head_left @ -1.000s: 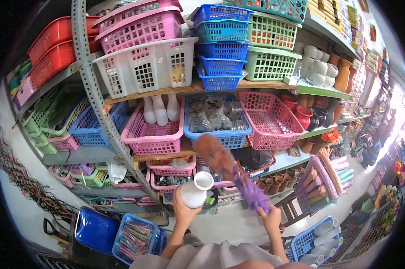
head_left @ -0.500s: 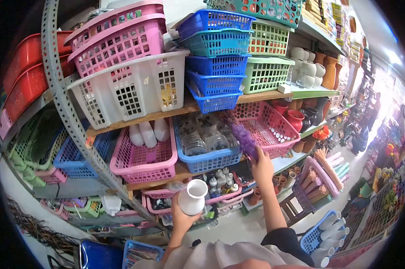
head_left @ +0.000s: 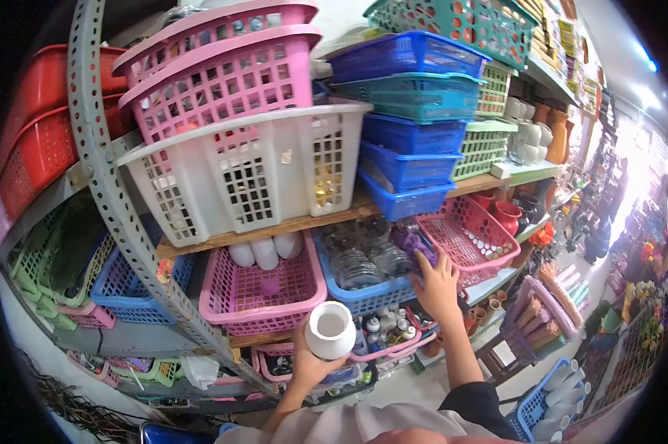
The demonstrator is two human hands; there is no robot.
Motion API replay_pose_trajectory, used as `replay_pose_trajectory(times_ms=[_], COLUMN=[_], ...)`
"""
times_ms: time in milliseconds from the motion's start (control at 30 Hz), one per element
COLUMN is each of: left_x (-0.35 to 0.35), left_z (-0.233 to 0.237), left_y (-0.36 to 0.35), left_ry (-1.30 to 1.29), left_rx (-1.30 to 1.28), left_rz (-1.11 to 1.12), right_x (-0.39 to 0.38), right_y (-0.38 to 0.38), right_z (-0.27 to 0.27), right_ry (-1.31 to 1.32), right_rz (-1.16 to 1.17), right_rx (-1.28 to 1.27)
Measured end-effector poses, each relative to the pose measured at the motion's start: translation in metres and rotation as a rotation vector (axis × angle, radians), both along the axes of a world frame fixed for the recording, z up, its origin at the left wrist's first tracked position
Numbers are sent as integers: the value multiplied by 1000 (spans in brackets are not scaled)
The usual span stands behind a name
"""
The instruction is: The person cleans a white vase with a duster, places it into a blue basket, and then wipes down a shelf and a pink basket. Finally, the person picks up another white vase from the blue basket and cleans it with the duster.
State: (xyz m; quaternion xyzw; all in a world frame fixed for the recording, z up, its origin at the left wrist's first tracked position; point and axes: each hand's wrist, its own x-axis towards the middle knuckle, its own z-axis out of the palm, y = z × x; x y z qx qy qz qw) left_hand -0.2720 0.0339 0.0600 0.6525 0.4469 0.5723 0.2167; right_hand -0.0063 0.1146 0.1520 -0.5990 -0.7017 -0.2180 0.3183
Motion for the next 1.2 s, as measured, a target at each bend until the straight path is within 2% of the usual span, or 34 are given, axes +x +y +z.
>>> replay_pose_trajectory(times_ms=[33,100,167,233,300,433,500,567,633,667,700,733,767,833,933,1000,1033,1100,1167,1200], left_x=[-7,-23,-38,-53,-69,-111,-132,-150,-162,-173,-179,-184,-191,-218,-233,-231,-229,-221,-218,-220], left_z=[6,22,63,83,92,91,94,94,87,81,79,88,96,66,61,55,53,49,44,46], left_y=[4,17,22,23,27,35,35,43,59,75,87,98,109,161,200,214,218,225,229,223], left_ry=[8,4,176,230,286,403,509,626,620,668,651,545,438,641,635,833,831,761,586,720], left_rx=[-2,-6,137,170,199,177,5,-46,-137,-123,-187,-264,-339,-290,-316,-401,-402,-612,-763,-793], left_rz=[-20,-34,-34,-18,-1,129,180,236,336,342,355,268,181,415,365,524,530,650,710,605], right_x=[-9,-30,-62,-90,-119,-171,-199,-230,-261,-283,-298,-323,-336,-354,-377,-385,-388,-394,-398,-399], right_y=[-7,-21,-33,-34,-34,-6,13,36,55,90,97,136,134,151,217,227,227,222,216,215], right_z=[12,36,53,53,53,34,26,13,8,-14,-14,-44,-30,-16,-44,-43,-43,-46,-50,-53], right_ry=[-1,96,198,235,319,423,377,249,326,258,286,156,193,228,356,126,46,207,371,454], right_rz=[18,670,964,1115,1129,1150,1172,1116,1008,991,911,921,855,789,986,900,873,854,827,809], right_rx=[3,-212,-320,-326,-382,-338,-349,-292,-487,-593,-604,-440,-550,-661,-856,-925,-945,-975,-1007,-1024])
